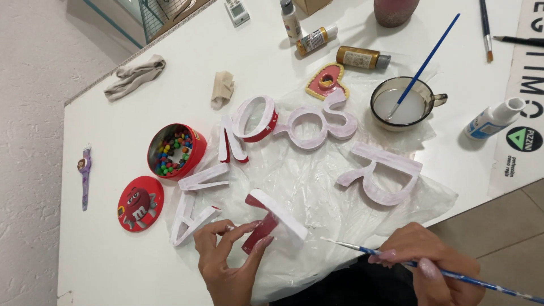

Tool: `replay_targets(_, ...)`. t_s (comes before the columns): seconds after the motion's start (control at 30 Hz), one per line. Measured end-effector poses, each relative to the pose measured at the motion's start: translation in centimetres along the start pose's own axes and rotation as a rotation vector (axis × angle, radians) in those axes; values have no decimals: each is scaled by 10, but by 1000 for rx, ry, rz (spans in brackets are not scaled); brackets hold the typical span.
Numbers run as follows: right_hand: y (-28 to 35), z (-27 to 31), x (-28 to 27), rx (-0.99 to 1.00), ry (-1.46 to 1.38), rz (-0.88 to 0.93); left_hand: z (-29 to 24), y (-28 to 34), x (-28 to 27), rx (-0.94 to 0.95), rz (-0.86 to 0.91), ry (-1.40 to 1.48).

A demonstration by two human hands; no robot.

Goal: The person paints a white foam letter 'T' with pink paint using a paintbrush. They repeatedly dip the brush into a small paint container and apply the paint to the letter's surface, occasionally turning the letter to reach different sides.

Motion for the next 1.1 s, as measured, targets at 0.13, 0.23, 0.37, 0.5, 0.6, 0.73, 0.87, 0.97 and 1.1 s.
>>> replay_targets(0.13,-1,-5,-15,47,88,-135,-34,-10,13,145,-21,-275)
replay_targets(0.23,4,-12,-32,46,101,-166,-48,-11,27,211,-20,-485)
replay_targets(0.37,8,-21,-47,39,94,-159,-40,-8,47,139,4,-641)
replay_targets(0.5,6,-25,-57,43,84,-104,-24,-4,48,38,86,-617)
replay_targets(0.6,7,-34,-66,98,126,-110,-11,-14,23,-61,86,-497)
replay_targets(0.73,10,-43,-56,152,121,-85,-32,-22,-24,88,-131,-381)
replay_targets(0.87,-1,-19,14,69,238,60,-38,-11,-39,147,-175,-228)
replay_targets(0.97,-3,-1,57,-98,352,229,-19,17,-27,205,-16,10)
replay_targets(1.1,-1,5,73,-127,347,220,-24,36,14,265,403,79)
Point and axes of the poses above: each hand's wrist, its own y-axis away from the middle knuckle, its own x-axis out of the palm, z = x × y, the point moved 10 cm from there along -y, towards the middle knuckle, and after that the axes turned 14 degrees about -z, right-handed, at the moved point
